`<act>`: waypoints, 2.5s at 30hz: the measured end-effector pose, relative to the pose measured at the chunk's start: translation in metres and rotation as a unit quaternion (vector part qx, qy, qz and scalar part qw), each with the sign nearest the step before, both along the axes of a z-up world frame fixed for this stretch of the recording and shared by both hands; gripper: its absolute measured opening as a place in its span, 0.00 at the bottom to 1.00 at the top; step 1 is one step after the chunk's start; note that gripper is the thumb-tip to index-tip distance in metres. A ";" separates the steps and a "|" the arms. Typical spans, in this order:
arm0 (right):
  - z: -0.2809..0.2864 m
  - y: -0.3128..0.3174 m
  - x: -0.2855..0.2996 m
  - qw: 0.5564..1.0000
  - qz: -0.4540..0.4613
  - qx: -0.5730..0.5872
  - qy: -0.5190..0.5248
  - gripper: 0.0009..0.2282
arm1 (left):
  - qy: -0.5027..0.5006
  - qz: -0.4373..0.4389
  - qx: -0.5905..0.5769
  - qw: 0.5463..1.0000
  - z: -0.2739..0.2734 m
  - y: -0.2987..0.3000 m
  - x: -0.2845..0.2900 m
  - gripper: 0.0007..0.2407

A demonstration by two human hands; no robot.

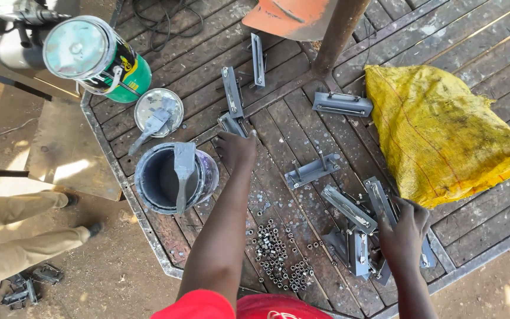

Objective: Assembling metal brackets by manually inserting small bolts or fasteners into pre-drilled holes on a workbench.

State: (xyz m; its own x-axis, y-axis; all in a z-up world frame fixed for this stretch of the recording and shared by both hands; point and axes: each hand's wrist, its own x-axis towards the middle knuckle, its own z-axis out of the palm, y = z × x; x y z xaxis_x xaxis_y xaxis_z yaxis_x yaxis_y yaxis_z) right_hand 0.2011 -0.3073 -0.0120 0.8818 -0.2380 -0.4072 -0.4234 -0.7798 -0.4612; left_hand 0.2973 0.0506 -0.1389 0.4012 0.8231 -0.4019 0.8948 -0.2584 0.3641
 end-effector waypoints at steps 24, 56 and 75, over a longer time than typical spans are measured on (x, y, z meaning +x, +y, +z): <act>-0.116 0.115 -0.083 0.913 0.406 -0.031 0.034 0.20 | -0.330 0.252 -0.527 0.741 0.132 -0.054 -0.246 0.17; -0.096 0.078 -0.142 0.761 -0.096 0.620 0.164 0.09 | -0.264 0.096 -0.417 0.864 0.082 -0.083 -0.323 0.28; -0.067 0.139 -0.204 0.789 -0.119 0.602 -0.037 0.07 | -0.117 -0.029 -0.412 0.903 0.066 -0.022 -0.276 0.24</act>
State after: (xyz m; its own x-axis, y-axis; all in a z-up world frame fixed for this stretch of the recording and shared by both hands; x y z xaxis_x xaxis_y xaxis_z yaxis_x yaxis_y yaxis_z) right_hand -0.0027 -0.1686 -0.0792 0.9021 0.1194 -0.4146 -0.4296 0.3390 -0.8370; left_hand 0.0213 0.0284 -0.0733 0.5876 0.2578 -0.7669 0.7622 0.1418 0.6316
